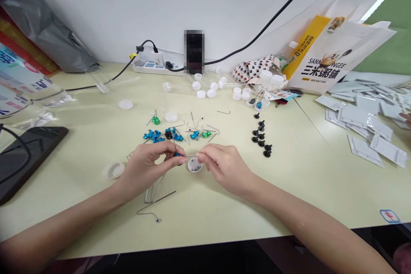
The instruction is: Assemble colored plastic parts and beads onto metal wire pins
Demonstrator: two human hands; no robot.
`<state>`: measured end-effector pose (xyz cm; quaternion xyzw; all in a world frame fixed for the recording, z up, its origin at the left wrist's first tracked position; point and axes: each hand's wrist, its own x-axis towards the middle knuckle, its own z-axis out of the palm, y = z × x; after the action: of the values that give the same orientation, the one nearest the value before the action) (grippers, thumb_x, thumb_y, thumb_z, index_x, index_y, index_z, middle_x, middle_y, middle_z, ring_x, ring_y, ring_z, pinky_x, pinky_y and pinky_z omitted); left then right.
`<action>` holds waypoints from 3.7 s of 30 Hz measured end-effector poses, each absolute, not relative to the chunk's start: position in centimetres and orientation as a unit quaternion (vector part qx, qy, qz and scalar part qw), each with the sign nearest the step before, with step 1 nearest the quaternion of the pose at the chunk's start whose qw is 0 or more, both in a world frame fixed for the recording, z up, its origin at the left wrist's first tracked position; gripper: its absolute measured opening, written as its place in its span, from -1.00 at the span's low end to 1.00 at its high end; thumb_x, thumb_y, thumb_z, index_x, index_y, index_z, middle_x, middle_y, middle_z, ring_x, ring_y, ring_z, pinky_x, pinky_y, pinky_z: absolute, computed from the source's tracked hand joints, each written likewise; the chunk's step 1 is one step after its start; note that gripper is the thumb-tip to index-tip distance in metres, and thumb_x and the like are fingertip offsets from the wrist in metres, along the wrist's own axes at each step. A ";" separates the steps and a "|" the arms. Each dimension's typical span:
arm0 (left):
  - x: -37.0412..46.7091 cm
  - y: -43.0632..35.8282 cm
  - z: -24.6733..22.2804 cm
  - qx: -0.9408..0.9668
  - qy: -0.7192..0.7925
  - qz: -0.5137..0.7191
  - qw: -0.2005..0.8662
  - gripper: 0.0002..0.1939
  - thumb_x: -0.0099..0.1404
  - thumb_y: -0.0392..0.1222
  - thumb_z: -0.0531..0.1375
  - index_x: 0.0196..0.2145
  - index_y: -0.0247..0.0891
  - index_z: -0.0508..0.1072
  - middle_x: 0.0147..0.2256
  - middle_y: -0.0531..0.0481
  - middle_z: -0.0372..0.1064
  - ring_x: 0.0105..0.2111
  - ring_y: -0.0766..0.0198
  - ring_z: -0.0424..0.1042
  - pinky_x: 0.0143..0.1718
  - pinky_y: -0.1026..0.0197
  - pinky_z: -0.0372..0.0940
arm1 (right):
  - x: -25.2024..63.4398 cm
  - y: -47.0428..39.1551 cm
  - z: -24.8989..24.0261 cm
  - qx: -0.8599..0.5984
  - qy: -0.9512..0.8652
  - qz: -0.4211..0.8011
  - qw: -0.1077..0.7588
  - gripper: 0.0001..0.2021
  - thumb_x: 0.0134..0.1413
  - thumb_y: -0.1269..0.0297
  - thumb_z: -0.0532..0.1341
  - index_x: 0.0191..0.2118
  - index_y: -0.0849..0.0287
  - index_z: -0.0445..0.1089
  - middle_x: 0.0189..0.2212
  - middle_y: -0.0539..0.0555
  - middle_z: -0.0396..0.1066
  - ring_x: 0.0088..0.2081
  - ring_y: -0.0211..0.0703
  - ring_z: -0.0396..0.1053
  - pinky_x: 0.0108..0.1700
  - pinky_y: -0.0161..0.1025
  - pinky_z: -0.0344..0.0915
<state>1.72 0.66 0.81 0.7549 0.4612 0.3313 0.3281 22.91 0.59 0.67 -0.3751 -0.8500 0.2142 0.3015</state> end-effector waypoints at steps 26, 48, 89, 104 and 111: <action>2.0 0.4 1.2 0.722 0.461 0.330 0.396 -0.85 0.22 -0.14 0.20 -0.42 -0.28 0.45 -0.46 0.02 0.40 -0.45 0.30 0.33 -0.36 0.25 0.21 | 24.0 0.7 1.0 -0.156 -0.915 -0.265 0.262 -0.81 0.04 0.55 0.21 -0.17 0.38 0.40 -0.29 0.19 0.46 -0.26 -0.13 0.43 -0.25 -0.26 0.46; 2.1 0.0 1.1 0.758 0.449 0.357 0.312 -0.90 0.21 -0.21 0.22 -0.42 -0.27 0.48 -0.51 0.08 0.36 -0.54 0.40 0.20 -0.43 0.30 0.17 | 22.6 0.0 -0.3 -0.288 -0.886 -0.038 0.362 -0.89 0.12 0.50 0.16 -0.21 0.29 0.37 -0.42 0.08 0.41 -0.41 -0.31 0.33 -0.40 -0.36 0.30; 2.0 0.7 1.5 0.703 0.460 0.324 0.435 -0.81 0.25 -0.16 0.15 -0.45 -0.30 0.43 -0.49 0.01 0.39 -0.45 0.30 0.34 -0.38 0.27 0.25 | 23.8 0.9 0.8 -0.188 -0.896 -0.275 0.292 -0.79 0.04 0.46 0.24 -0.15 0.30 0.40 -0.22 0.20 0.46 -0.24 -0.15 0.42 -0.30 -0.25 0.38; 1.9 0.4 0.9 0.717 0.421 0.337 0.442 -0.88 0.13 -0.19 0.28 -0.49 -0.26 0.45 -0.41 0.06 0.43 -0.44 0.34 0.28 -0.36 0.27 0.20 | 24.3 1.0 1.0 -0.126 -0.887 -0.349 0.276 -0.86 -0.02 0.47 0.29 -0.27 0.34 0.43 -0.30 0.17 0.48 -0.23 -0.14 0.44 -0.26 -0.29 0.42; 2.0 0.3 0.9 0.711 0.419 0.335 0.454 -0.91 0.12 -0.21 0.28 -0.49 -0.26 0.47 -0.41 0.05 0.45 -0.42 0.31 0.33 -0.34 0.26 0.22 | 24.1 0.9 1.3 -0.140 -0.888 -0.344 0.271 -0.93 0.04 0.43 0.25 -0.30 0.31 0.42 -0.29 0.18 0.49 -0.24 -0.14 0.46 -0.31 -0.30 0.42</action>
<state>1.96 0.33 0.89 0.7113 0.4189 0.3351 0.4543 24.13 0.88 1.33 -0.1395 -0.8884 -0.3435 0.2708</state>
